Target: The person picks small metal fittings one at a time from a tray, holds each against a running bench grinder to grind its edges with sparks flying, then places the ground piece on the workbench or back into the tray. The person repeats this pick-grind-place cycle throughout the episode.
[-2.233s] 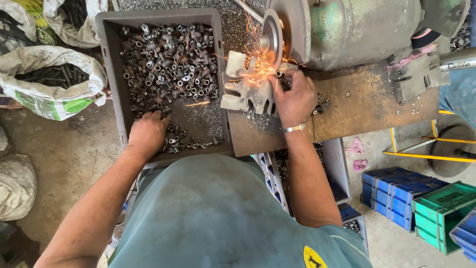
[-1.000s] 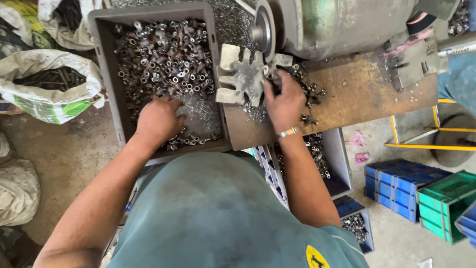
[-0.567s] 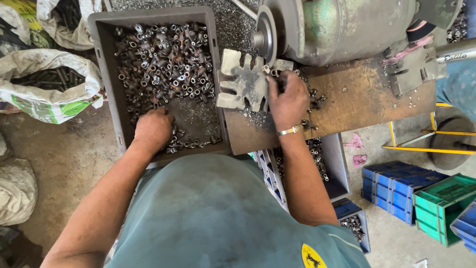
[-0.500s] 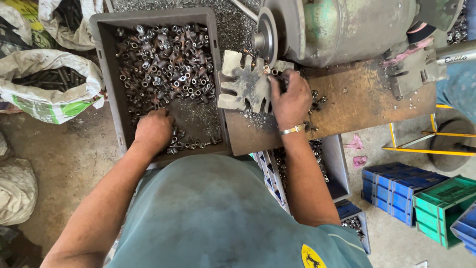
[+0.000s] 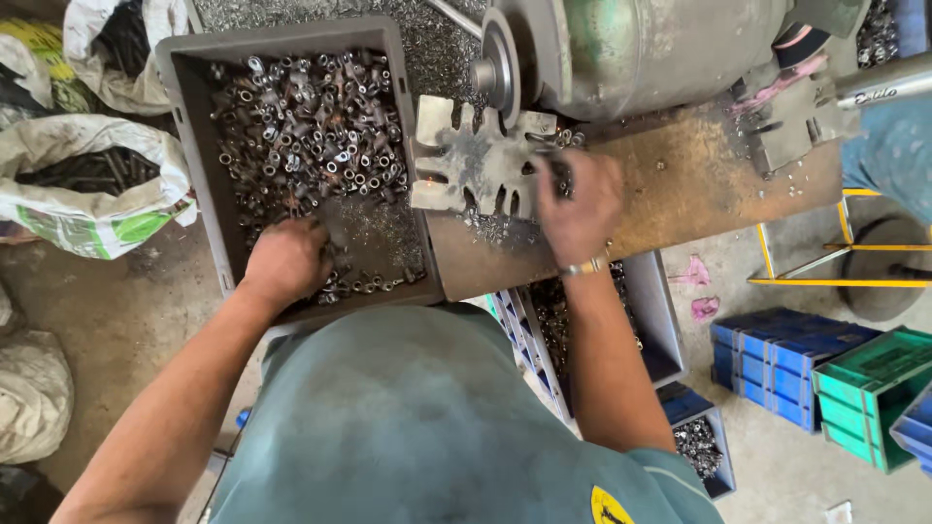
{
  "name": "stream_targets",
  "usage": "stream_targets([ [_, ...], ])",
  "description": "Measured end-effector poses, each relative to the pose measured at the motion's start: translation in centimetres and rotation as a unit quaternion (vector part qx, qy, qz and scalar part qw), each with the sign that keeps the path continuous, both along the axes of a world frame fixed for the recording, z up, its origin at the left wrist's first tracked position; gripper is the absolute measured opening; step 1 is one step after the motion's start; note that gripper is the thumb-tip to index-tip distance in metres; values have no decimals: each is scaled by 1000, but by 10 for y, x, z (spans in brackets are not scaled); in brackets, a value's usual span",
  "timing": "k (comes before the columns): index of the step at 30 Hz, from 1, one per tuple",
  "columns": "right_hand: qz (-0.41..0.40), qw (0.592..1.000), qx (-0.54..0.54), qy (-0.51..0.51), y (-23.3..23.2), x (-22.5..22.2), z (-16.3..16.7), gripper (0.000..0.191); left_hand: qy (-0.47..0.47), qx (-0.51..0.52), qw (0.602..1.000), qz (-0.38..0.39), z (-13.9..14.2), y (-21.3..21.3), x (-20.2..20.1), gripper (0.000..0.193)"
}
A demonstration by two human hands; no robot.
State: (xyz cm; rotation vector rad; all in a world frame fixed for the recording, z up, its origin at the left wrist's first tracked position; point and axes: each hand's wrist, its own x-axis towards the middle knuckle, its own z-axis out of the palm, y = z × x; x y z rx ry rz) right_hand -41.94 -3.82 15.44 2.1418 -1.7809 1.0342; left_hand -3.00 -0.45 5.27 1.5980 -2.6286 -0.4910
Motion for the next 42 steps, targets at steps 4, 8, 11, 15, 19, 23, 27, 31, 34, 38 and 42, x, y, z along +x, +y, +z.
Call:
stream_targets([
  [4, -9, 996, 24, -89, 36, 26, 17, 25, 208, 80, 968, 111, 42, -3, -17, 27],
  [8, 198, 950, 166, -177, 50, 80, 16, 42, 338, 222, 904, 137, 90, -20, -50, 28],
  [11, 184, 950, 164, -191, 53, 96, 17, 37, 378, 232, 890, 107, 114, -35, -69, 33],
  [15, 150, 968, 126, -159, 44, 79, 11, 25, 487, 238, 836, 82, 117, -38, -72, 43],
  [19, 58, 991, 77, -89, 22, 48, -6, 22, 251, 60, 961, 95, 84, -24, -52, 39],
  [23, 17, 994, 59, -92, 6, 31, -24, 26, -4, 108, 992, 68, 32, 4, -25, 29],
  [27, -35, 991, 97, -81, -3, 33, -37, 30, -115, 187, 972, 86, -8, 32, -10, 25],
  [31, -51, 996, 65, -45, -11, 34, -40, 28, -102, 139, 983, 65, -25, 39, -3, 28],
  [34, -39, 996, 64, -46, -13, 32, -40, 27, -113, 155, 979, 72, -30, 37, -3, 22],
  [38, -16, 997, 50, -47, -14, 25, -41, 28, -119, 145, 980, 72, -34, 35, -3, 20],
  [42, 17, 997, 52, -53, -14, 19, -41, 26, -126, 147, 979, 64, -39, 35, -2, 21],
])
